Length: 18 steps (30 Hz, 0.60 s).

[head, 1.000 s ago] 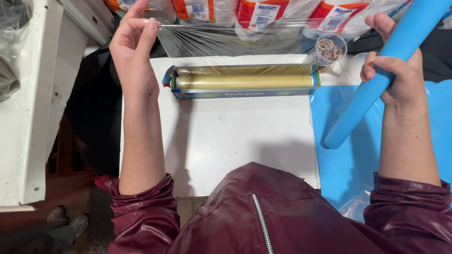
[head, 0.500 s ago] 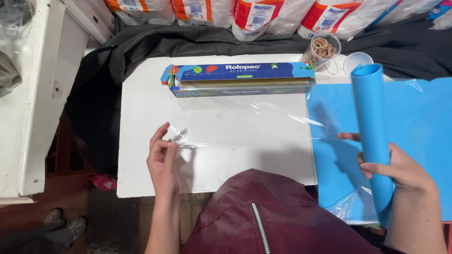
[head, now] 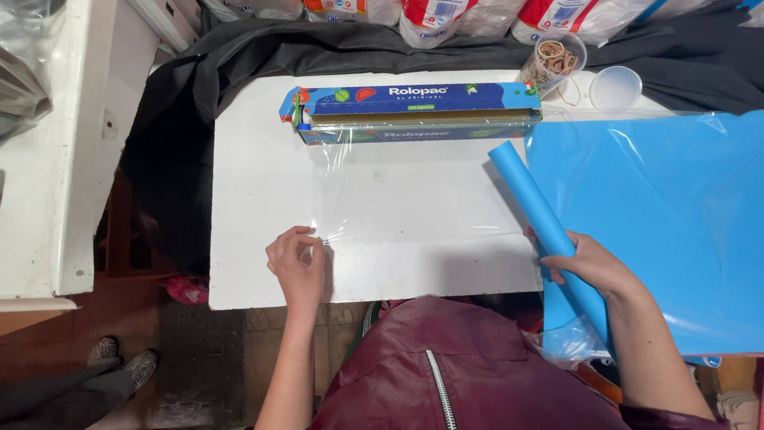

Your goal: The person rolls a sheet of blue material into a tight cylinder on a white table. They then wrap the rolled cylinder with clear plastic film, smoothing and securing it by hand. The final wrapped roll is placed on the table.

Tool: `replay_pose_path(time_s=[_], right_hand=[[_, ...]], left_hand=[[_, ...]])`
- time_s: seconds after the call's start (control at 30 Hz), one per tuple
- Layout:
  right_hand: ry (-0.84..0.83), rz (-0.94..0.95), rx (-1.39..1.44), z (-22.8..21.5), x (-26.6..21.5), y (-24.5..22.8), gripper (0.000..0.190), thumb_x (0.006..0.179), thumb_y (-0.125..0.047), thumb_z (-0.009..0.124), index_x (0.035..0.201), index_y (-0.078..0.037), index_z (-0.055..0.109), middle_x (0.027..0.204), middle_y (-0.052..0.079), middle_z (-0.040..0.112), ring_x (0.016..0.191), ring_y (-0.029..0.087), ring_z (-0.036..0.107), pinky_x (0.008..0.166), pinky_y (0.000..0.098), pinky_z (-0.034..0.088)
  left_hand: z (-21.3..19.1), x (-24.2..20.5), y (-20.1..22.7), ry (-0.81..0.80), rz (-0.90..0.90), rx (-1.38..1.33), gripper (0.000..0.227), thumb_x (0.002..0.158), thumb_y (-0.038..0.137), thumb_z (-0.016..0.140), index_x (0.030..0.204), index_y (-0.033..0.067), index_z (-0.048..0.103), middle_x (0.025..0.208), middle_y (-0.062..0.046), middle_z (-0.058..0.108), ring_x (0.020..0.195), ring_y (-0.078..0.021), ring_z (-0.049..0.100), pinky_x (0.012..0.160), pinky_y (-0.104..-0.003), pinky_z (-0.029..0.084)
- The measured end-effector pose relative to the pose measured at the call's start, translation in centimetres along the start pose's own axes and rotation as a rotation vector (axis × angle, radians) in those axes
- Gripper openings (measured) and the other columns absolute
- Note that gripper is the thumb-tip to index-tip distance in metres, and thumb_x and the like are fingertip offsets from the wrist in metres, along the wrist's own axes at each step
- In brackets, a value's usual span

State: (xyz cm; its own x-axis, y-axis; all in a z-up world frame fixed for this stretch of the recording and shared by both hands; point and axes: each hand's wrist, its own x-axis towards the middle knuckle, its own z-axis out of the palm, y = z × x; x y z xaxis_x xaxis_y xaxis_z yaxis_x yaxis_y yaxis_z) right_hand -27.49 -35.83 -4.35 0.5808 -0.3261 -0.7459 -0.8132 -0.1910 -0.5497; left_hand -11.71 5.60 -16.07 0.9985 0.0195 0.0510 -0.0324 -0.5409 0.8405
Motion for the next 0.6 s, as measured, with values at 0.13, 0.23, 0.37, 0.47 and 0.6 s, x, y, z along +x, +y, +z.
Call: replay_pose_path(time_s=[0.13,0.23,0.37,0.47,0.6], right_hand=[[0.060,0.062,-0.117,0.1,-0.3,1.3,0.045,0.091,-0.010,0.071,0.136,-0.012,0.062,0.064,0.018,0.067,0.061,0.028,0.062,0.076,0.0454,0.052],[0.189,0.017,-0.374,-1.0,-2.1,1.4,0.075,0.093,-0.034,0.069,0.160,-0.018,0.042,0.125,0.013,0.071,0.083,0.032,0.076,0.080,0.0472,0.058],[0.374,-0.058,-0.541,0.5,-4.2,-3.4,0.073,0.103,-0.050,0.053,0.160,-0.008,0.034,0.105,0.021,0.076,0.089,0.037,0.076,0.080,0.0519,0.055],[0.376,-0.378,-0.674,2.6,-1.4,-5.3,0.061,0.105,-0.042,0.050,0.153,-0.006,0.039,0.142,0.021,0.053,0.089,0.053,0.065,0.073,0.0598,0.048],[0.335,-0.919,-0.942,7.1,2.1,-8.4,0.052,0.107,-0.048,0.051,0.146,-0.013,0.052,0.126,0.009,0.062,0.105,0.038,0.072,0.084,0.0500,0.060]], left_hand=[[0.4,0.1,-0.9,-0.003,-0.007,0.097,0.014,0.094,0.024,0.069,0.081,0.0248,0.064,0.123,0.014,0.068,0.125,-0.0196,0.049,0.099,-0.040,0.030],[0.6,0.0,-1.0,0.002,-0.015,0.077,0.013,0.094,0.025,0.071,0.083,0.0250,0.064,0.123,0.014,0.068,0.124,-0.0192,0.049,0.101,-0.040,0.030],[0.8,-0.1,-1.3,0.006,-0.005,0.062,0.014,0.094,0.027,0.070,0.082,0.0242,0.065,0.122,0.013,0.069,0.123,-0.0188,0.049,0.100,-0.039,0.029],[0.7,-0.2,-0.8,0.019,0.004,0.072,0.014,0.093,0.025,0.070,0.081,0.0247,0.064,0.122,0.013,0.069,0.123,-0.0193,0.048,0.100,-0.040,0.029],[-0.1,0.0,0.3,-0.090,-0.047,0.091,0.010,0.101,0.016,0.070,0.092,0.0130,0.067,0.118,0.000,0.061,0.122,-0.0211,0.043,0.103,-0.040,0.028]])
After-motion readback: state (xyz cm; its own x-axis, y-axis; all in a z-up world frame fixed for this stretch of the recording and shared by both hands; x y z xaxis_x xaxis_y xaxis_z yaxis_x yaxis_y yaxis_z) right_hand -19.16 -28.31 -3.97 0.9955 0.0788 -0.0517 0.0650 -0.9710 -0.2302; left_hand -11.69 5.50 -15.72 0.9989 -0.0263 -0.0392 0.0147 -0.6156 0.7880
